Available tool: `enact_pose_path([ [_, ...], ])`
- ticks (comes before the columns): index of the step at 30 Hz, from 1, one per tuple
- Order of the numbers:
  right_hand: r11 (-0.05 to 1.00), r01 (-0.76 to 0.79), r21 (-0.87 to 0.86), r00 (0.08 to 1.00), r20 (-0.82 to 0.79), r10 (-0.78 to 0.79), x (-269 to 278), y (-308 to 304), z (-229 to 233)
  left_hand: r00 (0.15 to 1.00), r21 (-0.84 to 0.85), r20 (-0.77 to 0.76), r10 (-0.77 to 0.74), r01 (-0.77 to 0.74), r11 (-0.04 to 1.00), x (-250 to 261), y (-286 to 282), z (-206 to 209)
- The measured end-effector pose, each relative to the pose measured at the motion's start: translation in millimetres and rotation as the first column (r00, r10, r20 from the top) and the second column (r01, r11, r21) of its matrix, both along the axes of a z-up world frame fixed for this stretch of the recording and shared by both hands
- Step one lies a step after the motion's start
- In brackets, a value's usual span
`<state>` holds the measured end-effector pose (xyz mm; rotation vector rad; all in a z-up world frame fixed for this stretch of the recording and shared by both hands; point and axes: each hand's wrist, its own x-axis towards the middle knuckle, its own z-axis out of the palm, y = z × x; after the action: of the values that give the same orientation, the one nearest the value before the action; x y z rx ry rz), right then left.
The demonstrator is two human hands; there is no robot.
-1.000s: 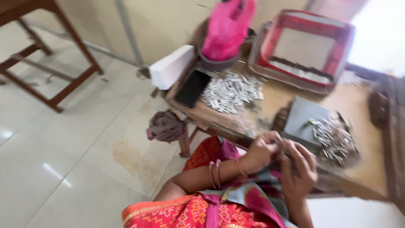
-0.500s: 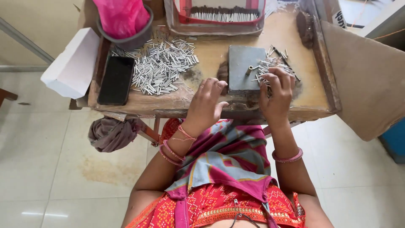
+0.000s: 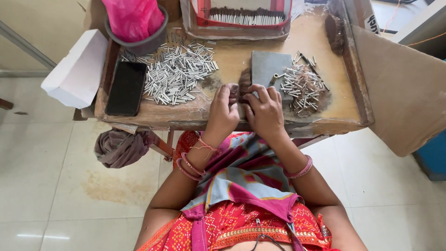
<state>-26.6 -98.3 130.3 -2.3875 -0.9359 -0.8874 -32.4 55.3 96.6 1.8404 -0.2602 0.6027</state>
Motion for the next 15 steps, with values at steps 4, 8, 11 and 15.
enact_pose_path([
  [4, 0.994, 0.088, -0.06, 0.996, 0.0, -0.088, 11, 6, -3, 0.988, -0.231, -0.045, -0.146, 0.132, 0.964, 2, 0, -4],
  [8, 0.996, 0.061, -0.069, 0.998, -0.007, -0.062, 19, 4, -3, 0.996, -0.081, 0.014, -0.083, 0.084, 0.993, 3, 6, 5],
  [11, 0.998, -0.004, -0.057, 1.0, -0.018, 0.003, 25, 0, -3, 0.993, 0.177, 0.116, 0.006, -0.026, 0.984, 12, 10, 8],
  [15, 0.998, -0.065, 0.006, 0.997, -0.033, 0.065, 25, -2, -1, 0.999, 0.319, 0.048, -0.027, 0.01, 0.948, 27, 11, 7],
])
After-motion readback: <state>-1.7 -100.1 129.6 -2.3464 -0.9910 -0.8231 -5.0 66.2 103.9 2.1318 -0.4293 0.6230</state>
